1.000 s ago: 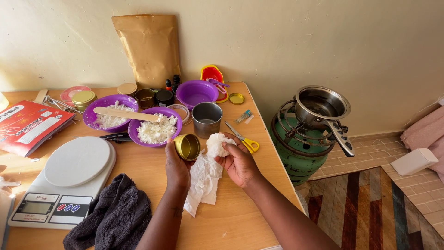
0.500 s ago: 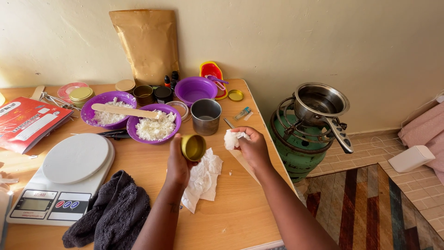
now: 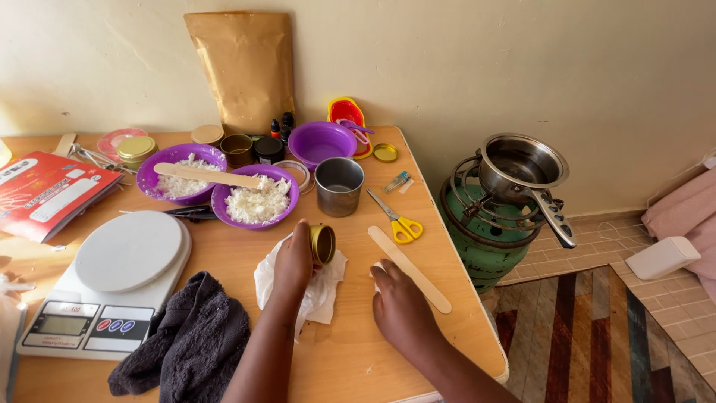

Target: The person is preparing a small metal tin for candle making by cleaning it with a cloth and using a wooden stick to apply melted wax.

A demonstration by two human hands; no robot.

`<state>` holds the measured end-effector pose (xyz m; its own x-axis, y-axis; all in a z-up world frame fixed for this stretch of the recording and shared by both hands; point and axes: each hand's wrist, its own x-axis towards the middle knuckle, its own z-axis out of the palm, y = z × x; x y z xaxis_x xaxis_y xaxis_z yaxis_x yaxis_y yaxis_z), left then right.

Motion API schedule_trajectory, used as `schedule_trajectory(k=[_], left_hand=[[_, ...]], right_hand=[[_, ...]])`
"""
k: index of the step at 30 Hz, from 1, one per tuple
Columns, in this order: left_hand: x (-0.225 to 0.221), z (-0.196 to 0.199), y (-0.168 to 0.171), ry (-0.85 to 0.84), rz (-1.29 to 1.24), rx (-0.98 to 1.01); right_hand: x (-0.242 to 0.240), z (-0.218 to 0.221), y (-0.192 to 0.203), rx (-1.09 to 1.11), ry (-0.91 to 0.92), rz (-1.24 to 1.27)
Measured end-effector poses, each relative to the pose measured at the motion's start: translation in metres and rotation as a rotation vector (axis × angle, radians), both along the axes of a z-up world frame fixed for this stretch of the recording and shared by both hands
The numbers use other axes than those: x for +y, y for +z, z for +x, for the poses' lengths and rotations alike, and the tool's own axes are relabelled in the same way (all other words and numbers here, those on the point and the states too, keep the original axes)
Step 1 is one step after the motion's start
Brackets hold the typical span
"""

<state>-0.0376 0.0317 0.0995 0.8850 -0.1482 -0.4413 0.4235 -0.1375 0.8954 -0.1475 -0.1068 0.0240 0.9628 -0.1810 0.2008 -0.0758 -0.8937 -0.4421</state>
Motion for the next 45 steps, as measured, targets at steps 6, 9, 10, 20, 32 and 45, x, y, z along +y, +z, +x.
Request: schedule_trajectory(k=[6,9,10,20,32,45], left_hand=[[0.004,0.004,-0.008,0.103,-0.107,-0.192],[0.004,0.008,-0.015,0.185,-0.178,-0.173],[0.004,0.006,-0.014,0.186,-0.177,-0.174],[0.003,0.001,-0.008,0.168,-0.147,-0.186],[0.000,0.013,-0.038,-0.028,-0.018,-0.126],[-0.009,-0.009,-0.036,-0.009,-0.101,-0.794]], right_hand=[[0.038,-0.003,0.023,0.085,0.127,0.106],[0.029,0.003,-0.031,-0.028,0.287,-0.037],[0.027,0.000,-0.024,-0.029,0.288,-0.036],[0.013,0.000,0.014,0.107,0.292,0.259],[-0.047,0.042,-0.026,0.091,0.022,0.889],[-0.029,0.053,-0.009,0.136,0.020,2.007]])
